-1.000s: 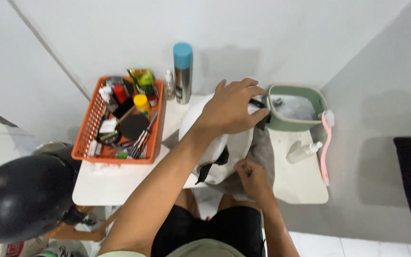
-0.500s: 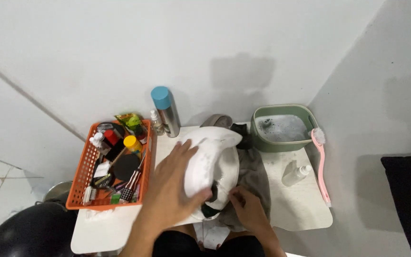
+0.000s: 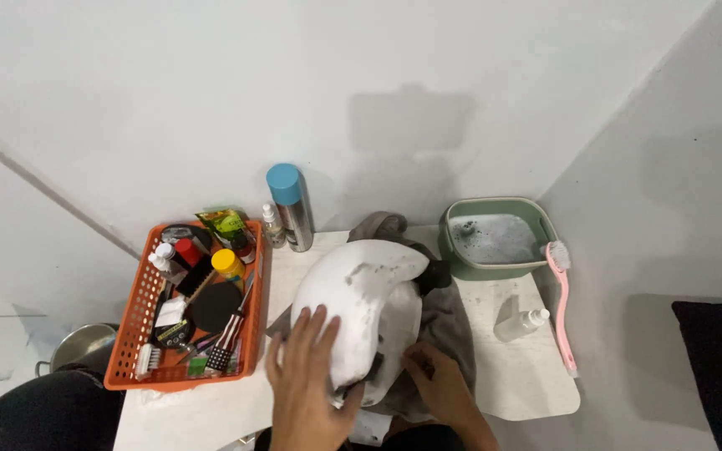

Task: The person scrubs a white helmet with a gray cloth and a pink brush. They repeatedly dip the cloth into a green basin of soapy water to clean the helmet's surface and interior.

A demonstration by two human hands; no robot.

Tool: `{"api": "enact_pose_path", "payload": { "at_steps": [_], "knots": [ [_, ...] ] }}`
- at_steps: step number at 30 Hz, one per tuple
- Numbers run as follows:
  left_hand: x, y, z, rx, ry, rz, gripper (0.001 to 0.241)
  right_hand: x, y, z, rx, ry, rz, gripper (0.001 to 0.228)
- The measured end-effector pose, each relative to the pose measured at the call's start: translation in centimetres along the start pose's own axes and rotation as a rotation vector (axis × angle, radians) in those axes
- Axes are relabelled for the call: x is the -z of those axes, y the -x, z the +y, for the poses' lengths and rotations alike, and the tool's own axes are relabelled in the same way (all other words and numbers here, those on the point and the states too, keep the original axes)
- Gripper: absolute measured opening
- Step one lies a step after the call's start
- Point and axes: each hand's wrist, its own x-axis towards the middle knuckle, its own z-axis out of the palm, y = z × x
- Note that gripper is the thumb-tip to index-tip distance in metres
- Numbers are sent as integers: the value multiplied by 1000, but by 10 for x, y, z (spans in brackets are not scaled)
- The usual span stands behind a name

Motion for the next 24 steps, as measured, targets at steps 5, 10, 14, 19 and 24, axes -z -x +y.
{"api": "enact_pose_path", "payload": {
  "at_steps": [5, 10, 14, 19, 24],
  "knots": [
    [3, -16, -7, -2, 151, -211, 123, -10, -15, 23, 129, -35, 63, 15],
    [15, -33, -24, -17, 238, -248, 116, -14, -8, 11, 164, -40, 79, 12],
    [16, -42, -35, -50, 310, -246, 111, -18, -11, 8, 156, -7, 81, 15],
    [12, -49, -41, -91, 349, -257, 107, -19, -7, 8, 225, 25, 106, 12],
    [9, -49, -37, -22, 394, -205, 106, -12, -4, 11, 229, 140, 257, 25]
  ]
}}
